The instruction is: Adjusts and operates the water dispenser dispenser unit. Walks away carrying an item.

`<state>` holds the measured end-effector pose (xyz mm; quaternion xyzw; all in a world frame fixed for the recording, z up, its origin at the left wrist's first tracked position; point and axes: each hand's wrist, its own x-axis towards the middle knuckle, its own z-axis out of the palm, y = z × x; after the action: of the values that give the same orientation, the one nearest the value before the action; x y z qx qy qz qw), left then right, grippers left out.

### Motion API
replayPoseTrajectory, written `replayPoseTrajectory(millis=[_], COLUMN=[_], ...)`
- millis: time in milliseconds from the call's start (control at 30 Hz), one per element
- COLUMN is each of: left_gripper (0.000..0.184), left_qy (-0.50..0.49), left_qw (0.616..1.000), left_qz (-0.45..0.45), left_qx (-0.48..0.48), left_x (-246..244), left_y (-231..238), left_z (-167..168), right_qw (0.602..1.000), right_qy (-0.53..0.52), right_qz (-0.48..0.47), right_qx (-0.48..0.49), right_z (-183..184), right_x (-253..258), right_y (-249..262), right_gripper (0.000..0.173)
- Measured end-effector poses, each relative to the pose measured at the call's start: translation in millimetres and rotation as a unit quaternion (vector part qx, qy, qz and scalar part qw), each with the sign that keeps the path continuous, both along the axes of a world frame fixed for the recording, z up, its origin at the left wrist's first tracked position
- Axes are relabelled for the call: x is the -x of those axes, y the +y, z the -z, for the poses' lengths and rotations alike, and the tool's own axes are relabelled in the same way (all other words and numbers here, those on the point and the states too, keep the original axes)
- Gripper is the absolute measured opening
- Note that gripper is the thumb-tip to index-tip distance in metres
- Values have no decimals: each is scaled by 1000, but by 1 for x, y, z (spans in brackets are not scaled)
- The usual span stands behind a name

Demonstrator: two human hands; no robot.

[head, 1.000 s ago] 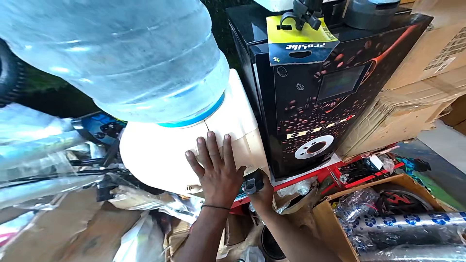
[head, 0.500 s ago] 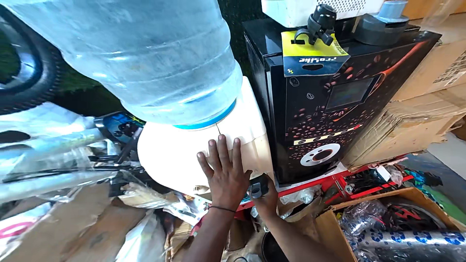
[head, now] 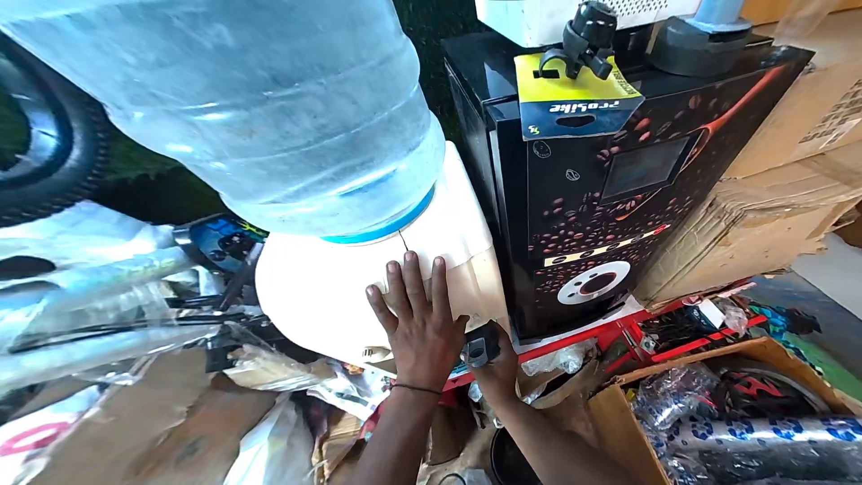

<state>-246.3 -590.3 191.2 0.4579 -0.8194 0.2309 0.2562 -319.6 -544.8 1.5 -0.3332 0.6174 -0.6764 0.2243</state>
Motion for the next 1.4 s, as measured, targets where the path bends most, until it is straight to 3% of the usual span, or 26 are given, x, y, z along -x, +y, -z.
replayPoseTrajectory(millis=[400, 1400], left_gripper=[119, 123], left_qy=[5, 19], left_qw=[1000, 1000], left_qz=[-6, 6], left_qx=[-12, -11], left_x=[1, 2], left_y=[2, 0], left_z=[-1, 2], right_qw=[999, 1000], right_qy=[-5, -7], right_qz=[-10, -2], right_qx=[30, 23], right_z=[-5, -7], right_x=[-1, -2], right_y=[1, 2], right_gripper=[80, 80])
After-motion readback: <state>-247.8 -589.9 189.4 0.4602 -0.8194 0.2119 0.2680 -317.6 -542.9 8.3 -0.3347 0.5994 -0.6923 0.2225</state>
